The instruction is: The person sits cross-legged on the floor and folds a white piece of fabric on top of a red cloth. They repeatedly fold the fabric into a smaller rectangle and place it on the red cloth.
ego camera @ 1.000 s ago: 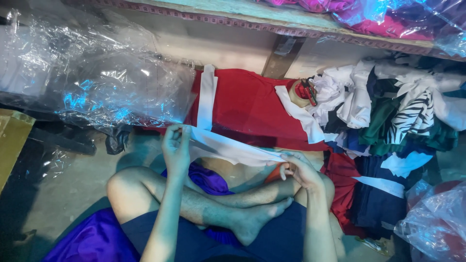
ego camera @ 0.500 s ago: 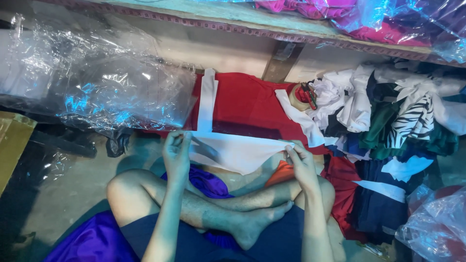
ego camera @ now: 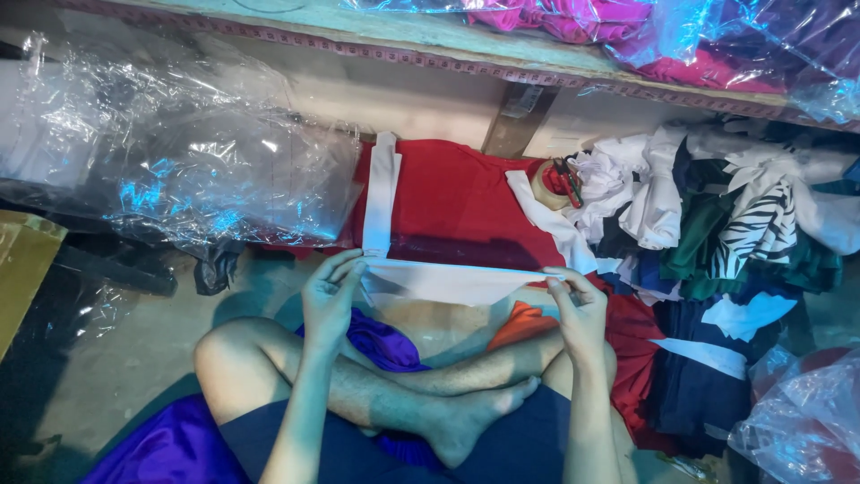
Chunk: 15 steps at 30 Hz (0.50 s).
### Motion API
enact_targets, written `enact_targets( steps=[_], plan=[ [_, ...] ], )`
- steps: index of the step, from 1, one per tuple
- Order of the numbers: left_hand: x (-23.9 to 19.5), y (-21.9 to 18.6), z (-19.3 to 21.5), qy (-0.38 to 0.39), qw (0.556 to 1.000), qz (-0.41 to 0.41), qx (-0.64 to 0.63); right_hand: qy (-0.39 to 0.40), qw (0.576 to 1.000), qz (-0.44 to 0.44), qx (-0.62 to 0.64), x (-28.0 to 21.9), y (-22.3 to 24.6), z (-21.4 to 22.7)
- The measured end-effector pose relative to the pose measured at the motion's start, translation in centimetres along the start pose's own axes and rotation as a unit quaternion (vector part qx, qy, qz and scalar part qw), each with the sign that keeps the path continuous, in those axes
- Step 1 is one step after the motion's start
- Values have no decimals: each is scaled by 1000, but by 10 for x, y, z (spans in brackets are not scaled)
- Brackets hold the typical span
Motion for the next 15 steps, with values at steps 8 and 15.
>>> enact_targets(
  steps=[8,15],
  plan=[
    [-3,-7,10,56,995,-34,73,6,1000,-5,-12,-7,12,10],
    [-19,-19,31,187,959,57,206,124,979,-100,-124,-22,31,46]
  ],
)
Point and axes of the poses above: each hand's wrist, its own x-axis towards the middle knuckle, its own z-axis out of the back of the hand, y = z × x, the point moved 1 cm from there along x, towards the middle knuckle, and after that the axes turned 11 degrees about -z, right-handed, at the moved point
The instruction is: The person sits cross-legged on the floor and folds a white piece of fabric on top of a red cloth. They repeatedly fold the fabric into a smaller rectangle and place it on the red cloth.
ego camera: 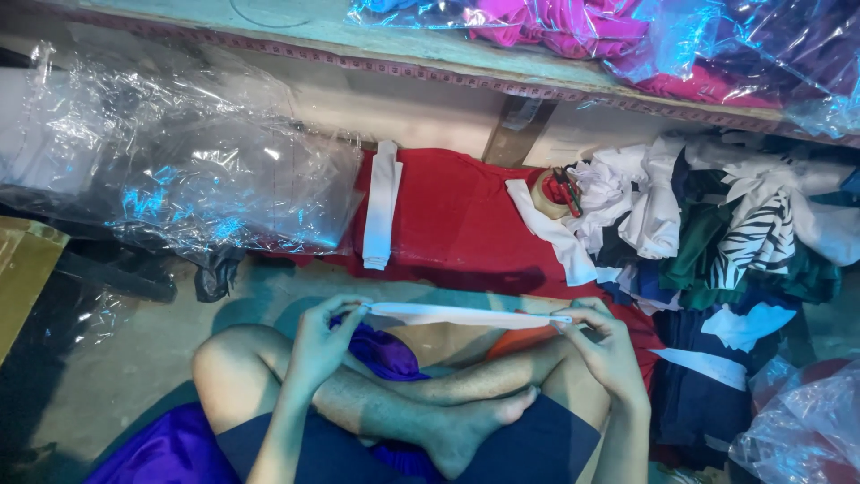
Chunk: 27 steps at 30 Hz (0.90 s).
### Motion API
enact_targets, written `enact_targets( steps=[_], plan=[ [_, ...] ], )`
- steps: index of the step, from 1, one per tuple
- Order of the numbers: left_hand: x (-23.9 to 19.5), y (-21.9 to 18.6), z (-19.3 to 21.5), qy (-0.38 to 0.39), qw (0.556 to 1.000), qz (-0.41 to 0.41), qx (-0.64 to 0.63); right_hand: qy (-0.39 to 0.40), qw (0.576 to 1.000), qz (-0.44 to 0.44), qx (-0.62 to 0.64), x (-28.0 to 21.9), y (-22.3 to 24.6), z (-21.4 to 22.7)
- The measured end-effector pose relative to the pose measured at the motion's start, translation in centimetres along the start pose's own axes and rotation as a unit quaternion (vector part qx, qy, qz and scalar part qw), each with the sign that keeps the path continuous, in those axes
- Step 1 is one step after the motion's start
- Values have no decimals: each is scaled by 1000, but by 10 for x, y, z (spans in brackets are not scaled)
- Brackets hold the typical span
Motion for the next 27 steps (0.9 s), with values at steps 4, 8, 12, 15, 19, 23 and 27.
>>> enact_targets(
  steps=[4,8,12,15,19,23,27],
  plan=[
    [7,17,-6,31,996,20,-77,26,994,-103,22,3,15,5],
    [65,31,-37,-9,982,58,-179,-18,998,-33,42,62,12,-1],
    [162,31,-65,-47,981,-4,-190,-55,986,-95,125,154,14,-3],
    [228,46,-81,-66,968,7,-242,-64,977,-81,186,195,27,-11],
    [254,63,-93,-79,981,8,-179,-50,982,-63,171,212,13,-9],
    [210,51,-82,-65,991,-10,-120,-52,985,-42,157,176,9,-5],
    [151,56,-57,18,992,-48,-116,-30,989,-62,130,120,1,7]
  ],
)
Point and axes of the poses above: each hand's wrist, its own x-axis towards the middle knuckle, its own z-axis out of the back of the hand, y = z × x, the point moved 1 cm from there along x, towards the middle knuckle, and after that the axes turned 11 degrees about -z, right-handed, at the moved point
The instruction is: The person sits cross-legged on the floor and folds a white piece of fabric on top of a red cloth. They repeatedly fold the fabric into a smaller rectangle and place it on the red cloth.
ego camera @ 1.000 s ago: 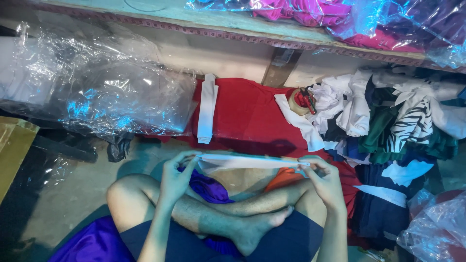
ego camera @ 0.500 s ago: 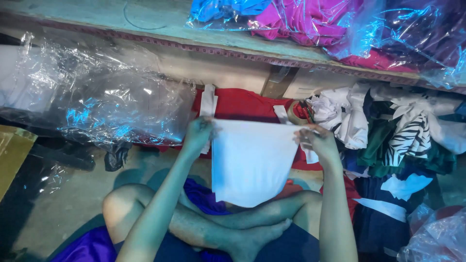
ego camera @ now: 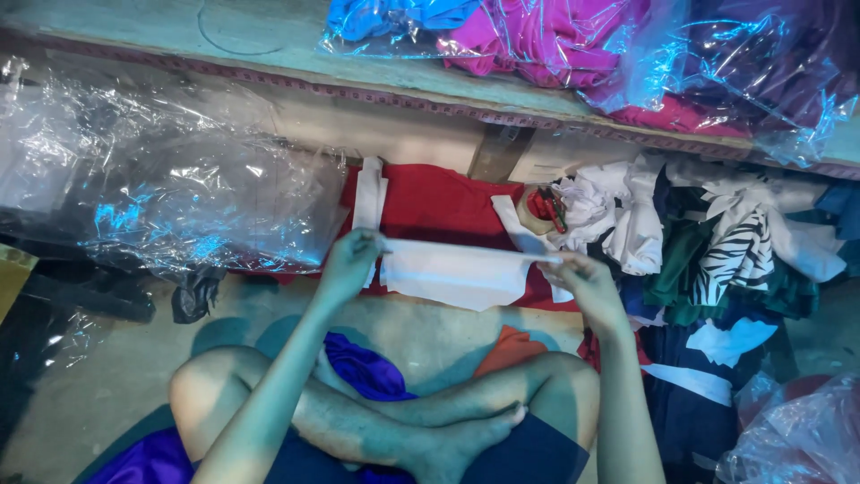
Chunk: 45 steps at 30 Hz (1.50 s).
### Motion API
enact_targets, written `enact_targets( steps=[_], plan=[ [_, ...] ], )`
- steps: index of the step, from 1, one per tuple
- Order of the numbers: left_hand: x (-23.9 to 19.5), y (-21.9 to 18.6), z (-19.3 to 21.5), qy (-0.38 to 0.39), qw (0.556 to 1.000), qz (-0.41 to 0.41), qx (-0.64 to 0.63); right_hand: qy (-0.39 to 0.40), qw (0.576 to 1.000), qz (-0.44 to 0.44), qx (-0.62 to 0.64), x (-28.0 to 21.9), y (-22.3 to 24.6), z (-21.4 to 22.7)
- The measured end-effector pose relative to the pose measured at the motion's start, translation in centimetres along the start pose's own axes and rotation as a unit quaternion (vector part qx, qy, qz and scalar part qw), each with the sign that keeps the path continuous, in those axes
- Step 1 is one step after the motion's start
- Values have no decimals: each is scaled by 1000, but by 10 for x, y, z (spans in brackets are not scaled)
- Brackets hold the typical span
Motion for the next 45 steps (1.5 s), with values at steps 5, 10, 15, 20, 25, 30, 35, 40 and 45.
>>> enact_targets(
  steps=[5,10,15,20,25,30,35,40,45],
  plan=[
    [-48,-47,11,45,997,58,-15,43,996,-47,-56,-41,28,21],
    [3,-39,1,8,993,86,-83,46,995,-77,-53,-10,69,2],
    [70,-77,-20,-109,990,-90,-22,15,998,64,21,63,77,5],
    [55,-153,-24,-116,970,-201,-72,13,981,181,74,3,120,13],
    [18,-90,-23,-103,980,-143,-87,-48,979,187,71,-46,84,-2],
    [-68,17,-43,-128,984,-108,-52,-52,995,59,63,26,-112,1],
    [-125,71,-42,-122,992,-12,6,-47,998,-7,-47,-1,-162,-17],
    [-126,99,-29,-114,990,9,83,-50,981,-4,-186,-7,-165,-18],
    [-127,93,-18,-72,983,-9,166,-19,968,41,-245,-34,-138,-29]
  ],
)
Point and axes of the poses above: each hand's wrist, its own x-axis towards the middle knuckle, its own z-axis out of the back of the hand, y = z × x, the point moved 1 cm from there along x, towards the middle knuckle, and after that the axes turned 11 degrees about -z, right-handed, at the moved point
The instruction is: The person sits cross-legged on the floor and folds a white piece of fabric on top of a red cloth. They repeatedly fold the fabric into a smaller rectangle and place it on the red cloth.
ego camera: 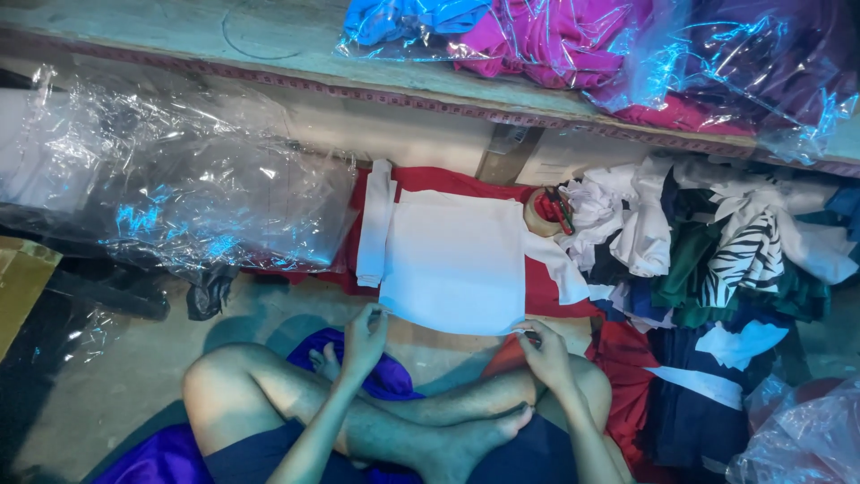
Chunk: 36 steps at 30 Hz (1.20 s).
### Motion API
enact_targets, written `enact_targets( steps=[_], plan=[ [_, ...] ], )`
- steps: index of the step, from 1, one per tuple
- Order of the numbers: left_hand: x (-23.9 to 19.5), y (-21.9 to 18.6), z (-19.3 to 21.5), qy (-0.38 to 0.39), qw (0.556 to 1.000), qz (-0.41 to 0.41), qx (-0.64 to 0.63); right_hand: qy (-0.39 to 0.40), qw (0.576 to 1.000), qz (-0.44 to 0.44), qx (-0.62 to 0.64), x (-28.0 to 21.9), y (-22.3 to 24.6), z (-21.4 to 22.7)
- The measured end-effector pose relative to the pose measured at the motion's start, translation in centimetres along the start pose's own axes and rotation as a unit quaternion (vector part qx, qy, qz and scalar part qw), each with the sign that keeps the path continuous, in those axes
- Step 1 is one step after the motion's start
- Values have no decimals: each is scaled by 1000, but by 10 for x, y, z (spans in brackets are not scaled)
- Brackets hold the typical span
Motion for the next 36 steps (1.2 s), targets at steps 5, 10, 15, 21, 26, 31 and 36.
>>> enact_targets(
  steps=[5,10,15,21,26,31,36],
  plan=[
    [4,-36,6,37,979,-87,180,48,994,-3,-96,2,14,14],
    [50,-72,-46,48,954,-171,243,57,980,-35,-188,37,99,25],
    [166,-52,-107,86,914,-199,342,-31,972,74,-221,140,122,-19],
    [262,-19,-113,100,841,-238,476,-44,941,56,-332,230,91,-47],
    [279,13,-115,109,809,-247,523,-103,930,130,-329,256,64,-53],
    [296,34,-118,153,820,-220,506,-157,934,160,-277,257,62,-40],
    [285,4,-95,118,818,-271,493,-141,948,204,-199,222,83,-8]
  ],
)
Point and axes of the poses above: each hand's wrist, its own x-axis towards the middle knuckle, its own z-axis out of the back of the hand, y = z × x, the point moved 1 cm from there along x, towards the middle knuckle, and after that the axes turned 11 degrees about -z, right-handed, at the moved point
